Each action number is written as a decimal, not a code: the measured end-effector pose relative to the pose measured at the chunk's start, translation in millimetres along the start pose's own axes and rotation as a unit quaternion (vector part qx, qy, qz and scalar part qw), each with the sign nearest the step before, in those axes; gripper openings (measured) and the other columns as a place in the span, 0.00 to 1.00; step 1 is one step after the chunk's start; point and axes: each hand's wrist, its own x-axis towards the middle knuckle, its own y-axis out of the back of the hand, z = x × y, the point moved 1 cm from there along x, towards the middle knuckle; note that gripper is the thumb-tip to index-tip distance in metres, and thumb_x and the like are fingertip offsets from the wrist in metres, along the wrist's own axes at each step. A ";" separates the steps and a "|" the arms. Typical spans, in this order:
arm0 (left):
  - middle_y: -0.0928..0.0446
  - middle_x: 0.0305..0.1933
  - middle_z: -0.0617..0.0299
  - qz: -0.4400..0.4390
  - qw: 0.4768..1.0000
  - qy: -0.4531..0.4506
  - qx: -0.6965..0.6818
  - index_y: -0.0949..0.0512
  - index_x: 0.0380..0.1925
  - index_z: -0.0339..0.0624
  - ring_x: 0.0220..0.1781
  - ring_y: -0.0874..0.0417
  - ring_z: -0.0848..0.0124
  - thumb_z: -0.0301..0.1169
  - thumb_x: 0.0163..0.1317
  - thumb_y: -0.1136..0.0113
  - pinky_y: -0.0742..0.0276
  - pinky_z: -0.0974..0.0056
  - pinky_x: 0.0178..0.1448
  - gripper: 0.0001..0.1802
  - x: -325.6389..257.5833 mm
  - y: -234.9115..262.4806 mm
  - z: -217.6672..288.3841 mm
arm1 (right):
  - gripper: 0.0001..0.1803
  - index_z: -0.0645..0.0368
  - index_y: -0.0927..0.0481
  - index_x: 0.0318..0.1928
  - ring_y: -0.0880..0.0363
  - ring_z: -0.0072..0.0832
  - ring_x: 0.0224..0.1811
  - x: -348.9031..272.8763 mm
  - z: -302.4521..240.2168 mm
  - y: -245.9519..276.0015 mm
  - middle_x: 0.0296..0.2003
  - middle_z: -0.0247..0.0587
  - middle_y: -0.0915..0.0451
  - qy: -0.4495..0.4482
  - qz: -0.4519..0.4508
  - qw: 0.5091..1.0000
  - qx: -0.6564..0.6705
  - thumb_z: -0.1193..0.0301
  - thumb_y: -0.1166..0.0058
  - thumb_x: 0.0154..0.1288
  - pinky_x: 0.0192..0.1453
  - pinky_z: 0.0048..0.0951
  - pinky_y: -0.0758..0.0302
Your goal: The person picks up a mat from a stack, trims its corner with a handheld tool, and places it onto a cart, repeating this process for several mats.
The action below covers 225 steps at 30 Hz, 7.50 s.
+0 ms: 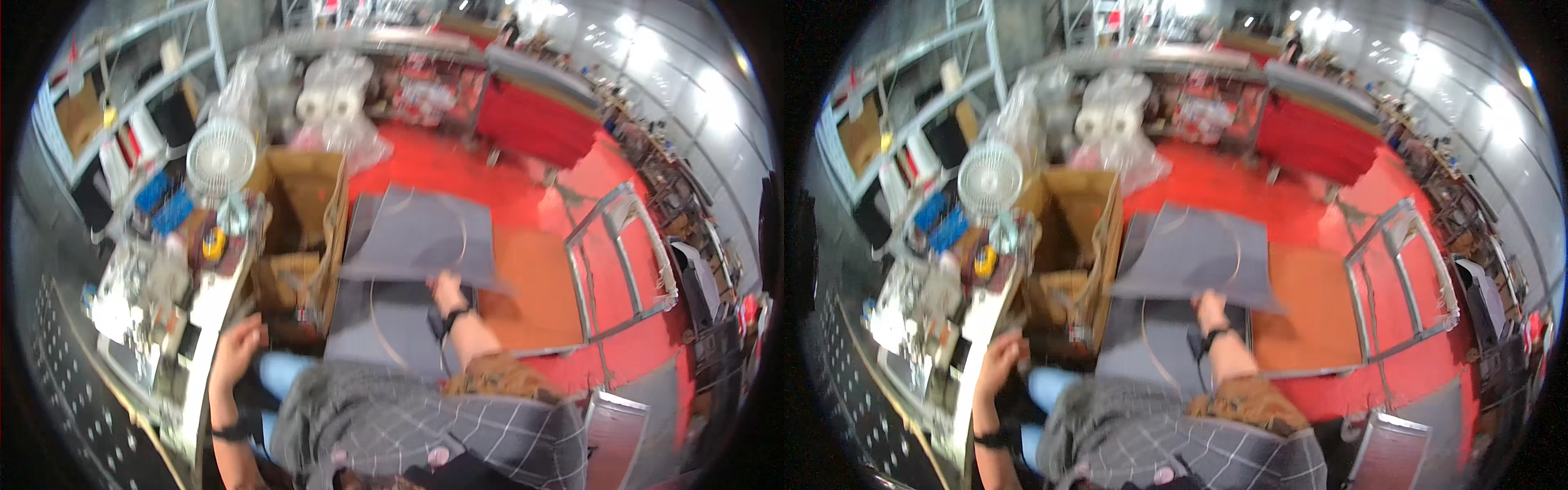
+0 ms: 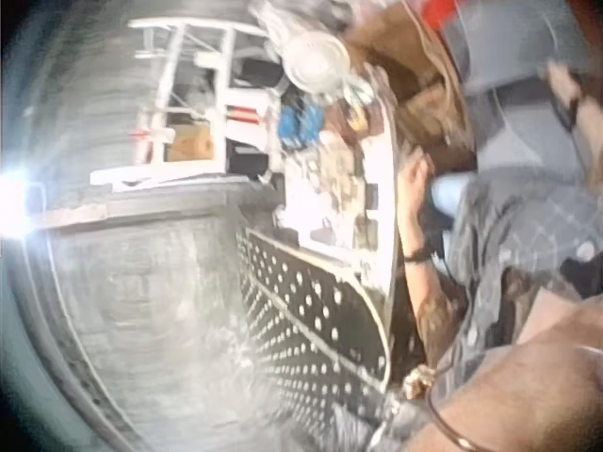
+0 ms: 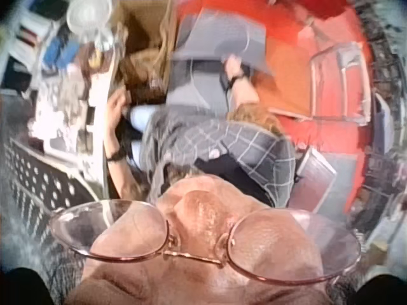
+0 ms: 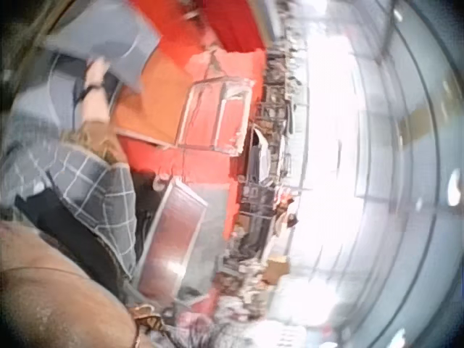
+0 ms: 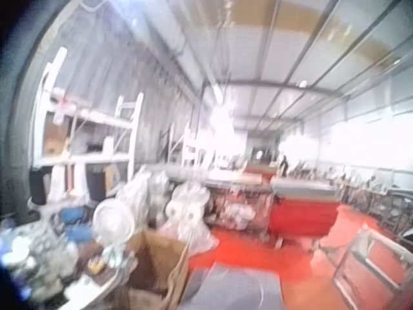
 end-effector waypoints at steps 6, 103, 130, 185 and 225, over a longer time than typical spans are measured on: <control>0.24 0.49 0.51 0.012 0.999 -0.023 0.034 0.34 0.58 0.34 0.46 0.21 0.67 0.35 0.66 0.50 0.27 0.65 0.53 0.23 -16.6 6.2 6.7 | 0.04 0.62 0.31 0.35 0.29 0.23 0.16 15.9 -118.8 -41.0 0.24 0.51 0.21 0.049 -0.050 0.993 0.099 0.77 0.59 0.61 0.14 0.23 0.41; 0.33 0.52 0.33 0.894 0.029 -0.442 -0.065 0.41 0.53 0.25 0.49 0.25 0.42 0.22 0.58 0.66 0.21 0.47 0.50 0.21 -927.8 -155.1 28.0 | 0.12 0.60 0.26 0.24 0.42 0.15 0.07 -320.6 133.2 -214.1 0.10 0.30 0.34 0.057 -0.748 0.528 -0.398 0.67 0.46 0.62 0.09 0.17 0.47; 0.25 0.43 0.53 0.929 0.310 -0.141 -0.147 0.32 0.46 0.38 0.36 0.19 0.64 0.37 0.66 0.52 0.22 0.67 0.30 0.15 -503.8 -206.2 18.6 | 0.12 0.69 0.23 0.43 0.33 0.12 0.20 -485.3 76.1 -181.9 0.35 0.44 0.18 -0.061 -0.901 0.389 -0.179 0.75 0.52 0.61 0.23 0.17 0.36; 0.28 0.47 0.51 0.941 0.026 -0.334 -0.038 0.31 0.45 0.33 0.50 0.26 0.60 0.21 0.63 0.59 0.30 0.54 0.57 0.12 -632.9 -237.7 47.6 | 0.13 0.62 0.26 0.23 0.49 0.17 0.12 -455.7 74.2 -347.2 0.16 0.31 0.35 -0.107 -0.676 0.719 -0.121 0.67 0.40 0.58 0.15 0.20 0.51; 0.23 0.37 0.55 0.973 0.088 -0.211 -0.002 0.25 0.37 0.32 0.38 0.21 0.68 0.32 0.67 0.53 0.23 0.64 0.45 0.13 -697.8 -272.7 40.6 | 0.18 0.54 0.35 0.24 0.45 0.13 0.09 -502.1 65.8 -259.0 0.14 0.26 0.39 -0.128 -0.791 0.569 -0.188 0.59 0.46 0.63 0.09 0.17 0.50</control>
